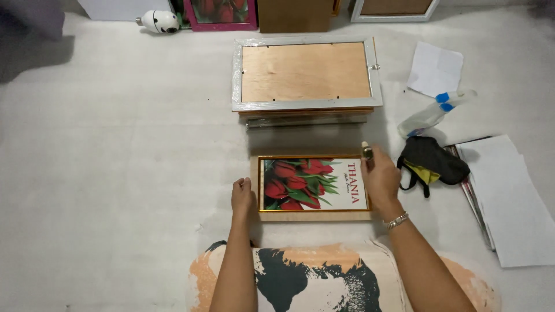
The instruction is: Cleaning and disassembling wooden picture frames using a brush and removing components like the backing and glass.
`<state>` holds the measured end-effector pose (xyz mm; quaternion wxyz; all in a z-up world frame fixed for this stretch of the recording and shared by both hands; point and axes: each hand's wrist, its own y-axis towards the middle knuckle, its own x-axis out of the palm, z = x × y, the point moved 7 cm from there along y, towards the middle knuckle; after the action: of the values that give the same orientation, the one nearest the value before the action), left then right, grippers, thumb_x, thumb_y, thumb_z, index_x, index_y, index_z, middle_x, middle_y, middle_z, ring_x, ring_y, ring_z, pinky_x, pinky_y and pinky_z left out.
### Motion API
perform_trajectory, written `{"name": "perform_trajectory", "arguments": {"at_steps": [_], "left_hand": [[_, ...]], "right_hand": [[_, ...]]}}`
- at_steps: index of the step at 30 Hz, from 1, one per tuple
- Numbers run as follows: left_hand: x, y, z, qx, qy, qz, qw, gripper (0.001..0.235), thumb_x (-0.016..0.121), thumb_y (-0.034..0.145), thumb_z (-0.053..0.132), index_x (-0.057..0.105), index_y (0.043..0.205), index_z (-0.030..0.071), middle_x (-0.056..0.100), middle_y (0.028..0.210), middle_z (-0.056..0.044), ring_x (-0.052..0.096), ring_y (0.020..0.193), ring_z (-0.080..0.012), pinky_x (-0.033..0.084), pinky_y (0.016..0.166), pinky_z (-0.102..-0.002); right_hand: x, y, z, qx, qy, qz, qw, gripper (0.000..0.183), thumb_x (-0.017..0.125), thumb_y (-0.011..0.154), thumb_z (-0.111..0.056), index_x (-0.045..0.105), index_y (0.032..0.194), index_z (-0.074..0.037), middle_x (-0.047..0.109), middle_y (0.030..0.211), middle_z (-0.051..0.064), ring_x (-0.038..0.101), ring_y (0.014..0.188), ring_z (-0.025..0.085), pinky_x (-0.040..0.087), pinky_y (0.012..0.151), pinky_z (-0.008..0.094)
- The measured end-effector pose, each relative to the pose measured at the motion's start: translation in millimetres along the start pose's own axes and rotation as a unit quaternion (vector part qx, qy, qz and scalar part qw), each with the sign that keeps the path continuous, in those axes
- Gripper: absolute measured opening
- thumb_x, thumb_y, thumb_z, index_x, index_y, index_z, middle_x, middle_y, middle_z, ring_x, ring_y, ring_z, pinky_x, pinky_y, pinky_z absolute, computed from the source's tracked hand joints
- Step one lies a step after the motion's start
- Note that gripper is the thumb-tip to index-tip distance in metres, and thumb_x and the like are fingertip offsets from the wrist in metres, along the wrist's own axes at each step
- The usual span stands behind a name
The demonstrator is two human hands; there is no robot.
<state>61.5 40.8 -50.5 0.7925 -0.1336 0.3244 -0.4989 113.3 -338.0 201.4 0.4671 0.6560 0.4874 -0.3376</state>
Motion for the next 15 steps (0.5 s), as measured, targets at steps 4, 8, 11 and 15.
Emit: {"name": "perform_trajectory", "arguments": {"at_steps": [4, 8, 11, 15], "left_hand": [[5, 23, -22, 0.007, 0.009, -0.002, 1.0, 0.069, 0.054, 0.096, 0.06, 0.053, 0.146, 0.012, 0.064, 0.139, -0.016, 0.055, 0.135, -0.0352, 0.042, 0.112, -0.046], [4, 29, -27, 0.002, -0.007, -0.009, 1.0, 0.069, 0.052, 0.098, 0.06, 0.052, 0.146, 0.011, 0.063, 0.139, -0.017, 0.054, 0.135, -0.0371, 0.041, 0.113, -0.047], [1, 15, -17, 0.0, -0.011, -0.011, 1.0, 0.068, 0.052, 0.099, 0.058, 0.052, 0.147, 0.01, 0.063, 0.139, -0.018, 0.054, 0.135, -0.0385, 0.041, 0.112, -0.049], [-4, -3, -1, -0.006, 0.002, -0.006, 1.0, 0.067, 0.051, 0.099, 0.056, 0.052, 0.147, 0.01, 0.062, 0.14, -0.019, 0.053, 0.136, -0.0392, 0.041, 0.114, -0.049]], "right_hand": [[82, -28, -37, 0.084, 0.191, -0.089, 0.974, 0.025, 0.077, 0.09, -0.029, 0.072, 0.107, -0.011, 0.077, 0.092, 0.015, 0.074, 0.089, 0.037, 0.06, 0.073, 0.049], [115, -65, -115, 0.125, 0.333, -0.246, 0.901, 0.047, 0.082, 0.079, -0.042, 0.073, 0.111, -0.009, 0.078, 0.105, 0.019, 0.072, 0.104, 0.039, 0.059, 0.089, 0.052], [134, -76, -106, 0.087, 0.321, -0.272, 0.903, 0.044, 0.081, 0.081, -0.042, 0.075, 0.107, -0.007, 0.078, 0.104, 0.018, 0.071, 0.105, 0.039, 0.059, 0.091, 0.051], [86, -52, -66, 0.113, 0.261, -0.233, 0.93, 0.036, 0.079, 0.082, -0.036, 0.076, 0.099, -0.005, 0.079, 0.093, 0.018, 0.075, 0.097, 0.038, 0.06, 0.085, 0.052]]}}
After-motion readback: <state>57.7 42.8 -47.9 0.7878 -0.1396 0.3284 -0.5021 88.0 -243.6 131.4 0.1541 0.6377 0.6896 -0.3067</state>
